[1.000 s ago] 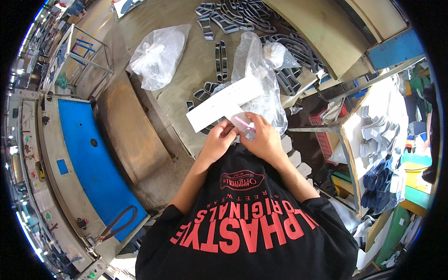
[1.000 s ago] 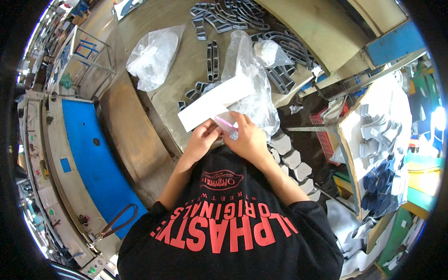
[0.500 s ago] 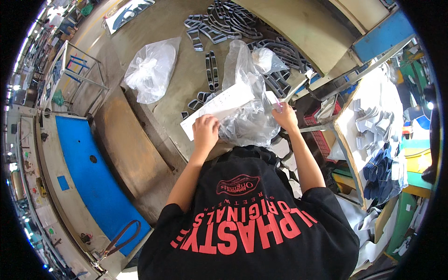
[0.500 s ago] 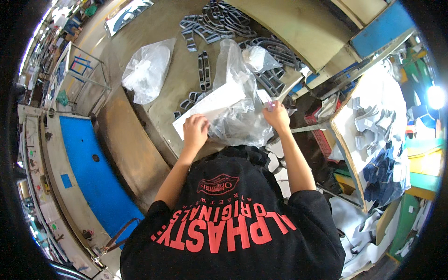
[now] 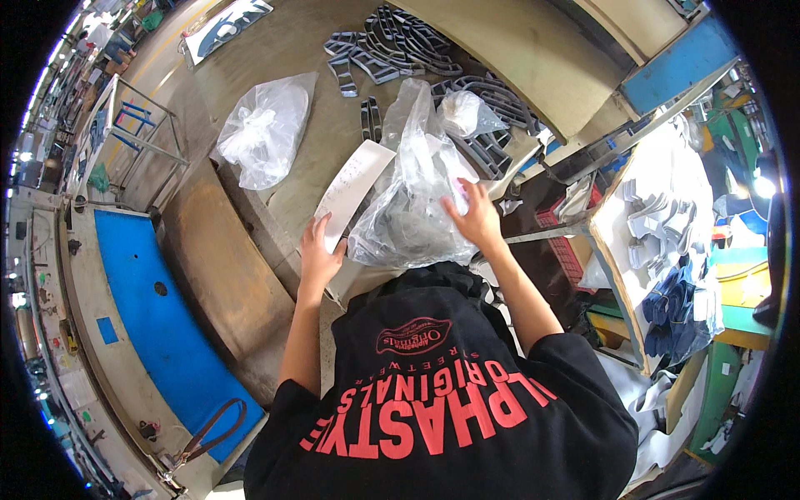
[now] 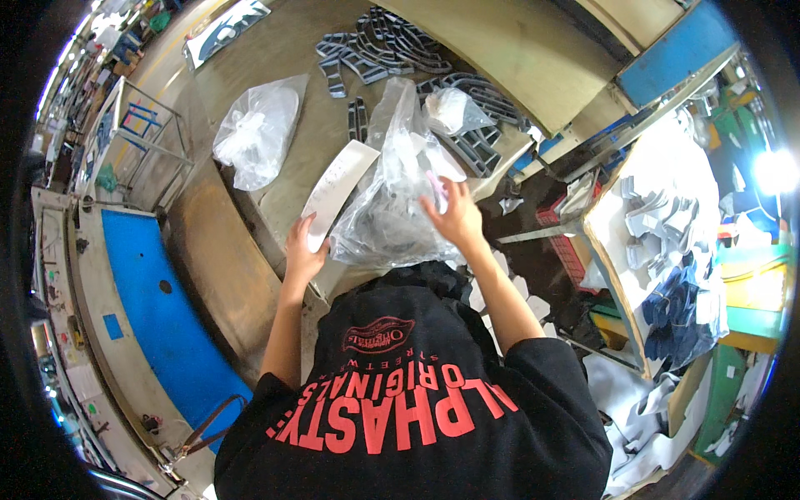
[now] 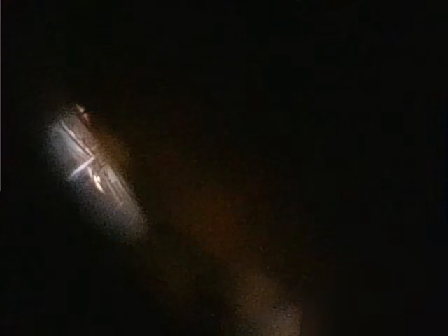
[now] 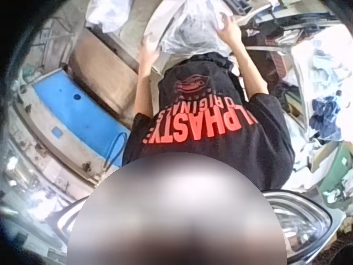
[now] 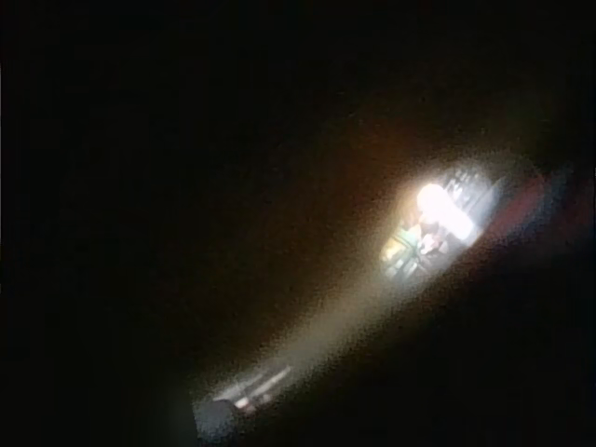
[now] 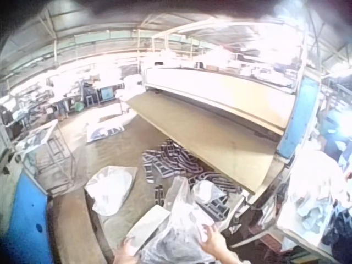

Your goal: The person writes on small white tags with a pink pen, then places the tags and gray plastic parts into a clear plastic bag. They tie the bag and move it to a nearby table, then pick up a stack of white parts and place them on the table.

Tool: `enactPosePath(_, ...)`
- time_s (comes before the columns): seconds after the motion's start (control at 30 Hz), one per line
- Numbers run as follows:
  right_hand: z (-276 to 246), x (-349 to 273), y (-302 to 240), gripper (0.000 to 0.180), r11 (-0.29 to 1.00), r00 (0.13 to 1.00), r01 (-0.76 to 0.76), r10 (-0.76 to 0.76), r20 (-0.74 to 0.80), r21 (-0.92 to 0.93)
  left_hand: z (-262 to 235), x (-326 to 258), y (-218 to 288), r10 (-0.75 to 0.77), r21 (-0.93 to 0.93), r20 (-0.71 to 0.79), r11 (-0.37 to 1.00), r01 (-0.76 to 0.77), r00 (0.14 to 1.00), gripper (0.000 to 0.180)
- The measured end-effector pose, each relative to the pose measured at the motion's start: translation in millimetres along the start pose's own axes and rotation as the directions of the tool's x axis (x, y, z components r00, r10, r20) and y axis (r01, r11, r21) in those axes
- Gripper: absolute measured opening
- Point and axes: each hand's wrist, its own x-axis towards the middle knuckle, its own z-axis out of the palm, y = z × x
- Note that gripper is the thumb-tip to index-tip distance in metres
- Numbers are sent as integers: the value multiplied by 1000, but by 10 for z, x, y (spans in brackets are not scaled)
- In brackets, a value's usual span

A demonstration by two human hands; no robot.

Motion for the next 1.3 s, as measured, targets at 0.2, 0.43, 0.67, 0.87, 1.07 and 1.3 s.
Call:
enactPosePath(0.2,89,-267,-261,41,997,967,-73,72,245,-3,134,352,-302,-9,-134,-45,991,3,999,55)
enactPosePath(0.43,-591,-25,-475,16,584,965,-240,59,254,775,-272,769,326,13,-478,-42,878,-32,999,42)
enactPosePath(0.67,-1245,137,-968,14,-98,936,-351,-52,347,931,-410,284,979,422,-197,202,902,-385,884,28)
enactPosePath(0.87,-1509,227,-1124,44,264,985,-92,-120,127,960,-347,256,828,-19,-546,406,796,259,914,24)
enactPosePath(1.07,-1345,-315,-1385,127,975,954,201,-217,209,94,-451,250,1544,158,-880,390,-227,418,907,32)
enactPosePath(1.3,-1244,-159,-747,46,984,970,-50,88,-226,171,-490,376,1452,402,-465,17,814,-349,916,45)
